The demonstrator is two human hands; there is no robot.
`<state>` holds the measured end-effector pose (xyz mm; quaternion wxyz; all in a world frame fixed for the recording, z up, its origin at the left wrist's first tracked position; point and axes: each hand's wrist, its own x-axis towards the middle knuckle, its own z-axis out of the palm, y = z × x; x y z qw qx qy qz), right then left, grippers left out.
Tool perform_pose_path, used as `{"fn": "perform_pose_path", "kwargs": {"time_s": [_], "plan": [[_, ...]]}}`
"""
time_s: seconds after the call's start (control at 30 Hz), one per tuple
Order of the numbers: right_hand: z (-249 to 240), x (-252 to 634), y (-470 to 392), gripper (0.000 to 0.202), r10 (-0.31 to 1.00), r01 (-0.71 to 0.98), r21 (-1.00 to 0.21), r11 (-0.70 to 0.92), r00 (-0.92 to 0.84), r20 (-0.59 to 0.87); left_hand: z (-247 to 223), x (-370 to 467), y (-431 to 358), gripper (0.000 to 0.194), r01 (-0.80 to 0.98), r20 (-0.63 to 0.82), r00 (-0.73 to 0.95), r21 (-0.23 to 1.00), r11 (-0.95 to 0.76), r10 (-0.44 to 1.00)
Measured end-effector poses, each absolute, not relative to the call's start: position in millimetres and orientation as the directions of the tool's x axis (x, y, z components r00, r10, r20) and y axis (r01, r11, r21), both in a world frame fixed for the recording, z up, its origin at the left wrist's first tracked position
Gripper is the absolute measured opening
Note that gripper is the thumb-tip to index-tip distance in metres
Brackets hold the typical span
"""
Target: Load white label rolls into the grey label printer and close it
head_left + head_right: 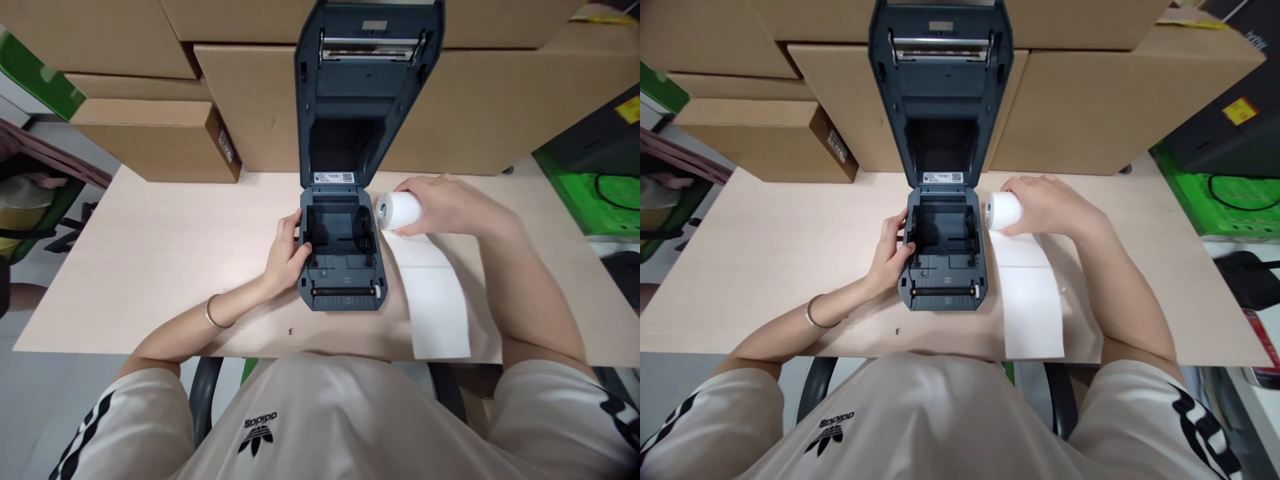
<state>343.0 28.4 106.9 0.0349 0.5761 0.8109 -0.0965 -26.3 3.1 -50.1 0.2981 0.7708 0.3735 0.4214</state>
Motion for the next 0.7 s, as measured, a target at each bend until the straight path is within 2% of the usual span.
{"fn": "perform_pose_path", "kwargs": {"time_s": [0.17,0.3,0.37,0.43,0.5,0.6,0.7], "plan": [[57.0,330.6,55.3,0.076,0.913,0.934,-0.129,0.332,-0.353,-0.205,-50.9,-25.7,3.8,0.074,0.32,0.429,0.364,0.776,-0.544,0.827],[46.6,327.8,58.0,0.084,0.903,0.923,-0.164,0.348,-0.377,-0.205,-50.0,-25.7,2.9,0.074,0.32,0.42,0.367,0.781,-0.536,0.83],[50.3,341.6,54.5,0.094,0.901,0.91,-0.241,0.338,-0.387,-0.194,-49.7,-25.6,2.7,0.074,0.317,0.418,0.368,0.784,-0.534,0.831],[54.5,364.3,49.7,0.101,0.923,0.891,-0.369,0.263,-0.343,-0.172,-49.8,-25.3,2.9,0.074,0.309,0.423,0.367,0.785,-0.537,0.828],[54.1,387.4,44.2,0.098,0.956,0.886,-0.441,0.145,-0.239,-0.168,-50.0,-24.7,3.1,0.074,0.298,0.433,0.363,0.785,-0.544,0.825],[40.9,405.3,35.5,0.085,0.972,0.915,-0.399,0.051,-0.138,-0.192,-50.0,-24.0,3.1,0.074,0.287,0.443,0.359,0.785,-0.548,0.822],[26.5,403.5,27.2,0.074,0.97,0.93,-0.365,0.049,-0.131,-0.203,-49.9,-23.5,2.9,0.074,0.289,0.434,0.363,0.789,-0.543,0.824]]}}
